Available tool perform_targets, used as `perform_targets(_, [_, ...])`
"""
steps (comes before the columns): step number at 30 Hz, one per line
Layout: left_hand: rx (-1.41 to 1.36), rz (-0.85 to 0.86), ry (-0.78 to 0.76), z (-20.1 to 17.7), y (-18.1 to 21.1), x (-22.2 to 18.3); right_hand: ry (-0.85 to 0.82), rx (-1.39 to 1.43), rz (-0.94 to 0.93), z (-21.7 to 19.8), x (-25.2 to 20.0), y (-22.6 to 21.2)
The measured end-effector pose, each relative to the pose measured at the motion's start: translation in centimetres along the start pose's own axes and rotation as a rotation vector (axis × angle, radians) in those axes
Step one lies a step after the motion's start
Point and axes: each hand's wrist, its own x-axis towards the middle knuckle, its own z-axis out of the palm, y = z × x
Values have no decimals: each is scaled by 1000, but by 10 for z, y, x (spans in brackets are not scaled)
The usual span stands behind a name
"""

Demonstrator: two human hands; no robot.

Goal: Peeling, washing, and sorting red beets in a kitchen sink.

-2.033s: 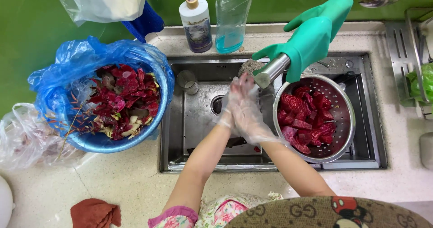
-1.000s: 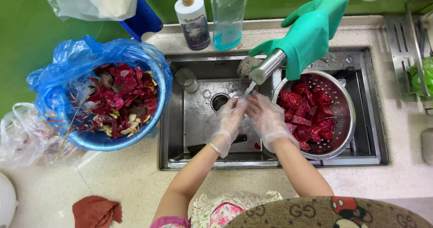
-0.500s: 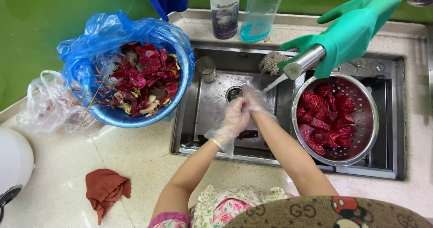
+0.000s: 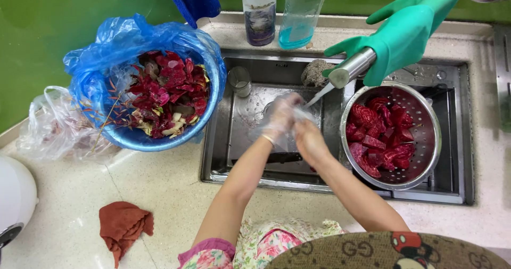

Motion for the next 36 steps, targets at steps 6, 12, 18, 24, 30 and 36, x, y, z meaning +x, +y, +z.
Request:
perform_targets(6, [-209,187,70,-26,-169,89,-279,231,155,9,-60,-21])
perform_targets(12, [-507,33,162,-57,-81,-14,-388,589,163,13,-42,-34])
perform_targets(18, [-434,379,482,-123,6,-78,-494,-1030,-912,159,-51,-34])
perform_targets(24, [-497,704,541,-216,-18,-111,-633,-837,-863,246,41,5])
perform_targets(30, [177,423,616,-218,-68,-140,-510,-919,-900,300,120,35])
perform_targets(36, [554,504,592,-224,-6,-227,-181,-1396,-998,283,171,28])
